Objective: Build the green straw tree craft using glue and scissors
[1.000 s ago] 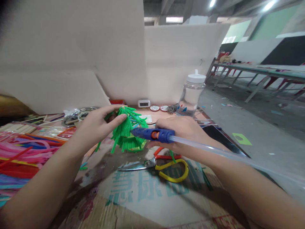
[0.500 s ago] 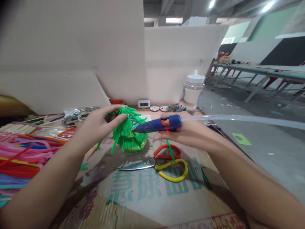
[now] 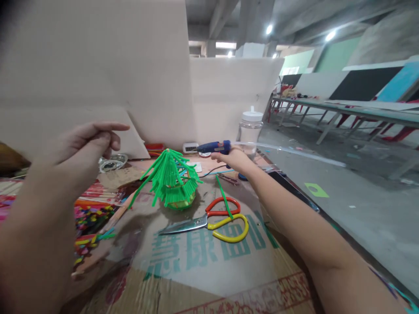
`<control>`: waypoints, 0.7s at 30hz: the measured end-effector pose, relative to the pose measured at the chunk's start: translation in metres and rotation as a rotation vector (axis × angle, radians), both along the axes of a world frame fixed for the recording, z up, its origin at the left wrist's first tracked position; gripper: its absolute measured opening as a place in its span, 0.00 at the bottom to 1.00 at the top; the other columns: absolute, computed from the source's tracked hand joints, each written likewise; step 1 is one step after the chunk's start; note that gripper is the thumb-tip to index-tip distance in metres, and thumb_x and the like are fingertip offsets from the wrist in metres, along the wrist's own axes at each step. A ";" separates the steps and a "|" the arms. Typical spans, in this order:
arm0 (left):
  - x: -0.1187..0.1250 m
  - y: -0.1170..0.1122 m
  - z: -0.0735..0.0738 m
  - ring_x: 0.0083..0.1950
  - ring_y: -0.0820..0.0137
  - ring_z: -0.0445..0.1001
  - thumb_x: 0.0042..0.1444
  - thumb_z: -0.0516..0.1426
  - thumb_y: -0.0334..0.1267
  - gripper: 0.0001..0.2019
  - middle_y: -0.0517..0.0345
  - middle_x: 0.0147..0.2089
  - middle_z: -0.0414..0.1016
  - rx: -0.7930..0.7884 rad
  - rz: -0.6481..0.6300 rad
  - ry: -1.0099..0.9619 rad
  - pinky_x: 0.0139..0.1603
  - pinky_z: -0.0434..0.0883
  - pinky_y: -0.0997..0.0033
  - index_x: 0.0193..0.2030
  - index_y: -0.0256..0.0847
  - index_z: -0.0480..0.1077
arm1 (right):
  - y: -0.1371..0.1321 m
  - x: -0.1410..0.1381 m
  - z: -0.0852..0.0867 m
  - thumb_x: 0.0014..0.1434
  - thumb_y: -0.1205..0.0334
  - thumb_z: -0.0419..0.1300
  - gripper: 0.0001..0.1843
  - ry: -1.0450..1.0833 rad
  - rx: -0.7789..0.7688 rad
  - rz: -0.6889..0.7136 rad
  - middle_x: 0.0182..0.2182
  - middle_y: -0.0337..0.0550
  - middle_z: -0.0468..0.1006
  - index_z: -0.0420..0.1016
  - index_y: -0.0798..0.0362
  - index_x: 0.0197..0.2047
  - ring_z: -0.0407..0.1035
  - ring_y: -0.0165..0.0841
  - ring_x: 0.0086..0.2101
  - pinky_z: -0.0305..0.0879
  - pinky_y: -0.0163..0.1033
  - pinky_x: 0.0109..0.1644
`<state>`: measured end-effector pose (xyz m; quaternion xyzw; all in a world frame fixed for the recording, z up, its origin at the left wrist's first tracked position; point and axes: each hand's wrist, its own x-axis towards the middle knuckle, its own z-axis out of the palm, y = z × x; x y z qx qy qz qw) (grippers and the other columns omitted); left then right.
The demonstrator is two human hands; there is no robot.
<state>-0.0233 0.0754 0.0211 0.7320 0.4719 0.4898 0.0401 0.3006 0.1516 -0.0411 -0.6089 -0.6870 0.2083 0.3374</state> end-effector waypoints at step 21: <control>0.032 -0.059 0.021 0.36 0.73 0.75 0.57 0.62 0.42 0.10 0.59 0.37 0.81 -0.097 -0.225 -0.174 0.36 0.71 0.75 0.42 0.40 0.78 | 0.049 -0.018 -0.054 0.63 0.50 0.58 0.24 -0.356 -0.042 0.065 0.52 0.52 0.77 0.72 0.56 0.56 0.71 0.42 0.50 0.66 0.43 0.52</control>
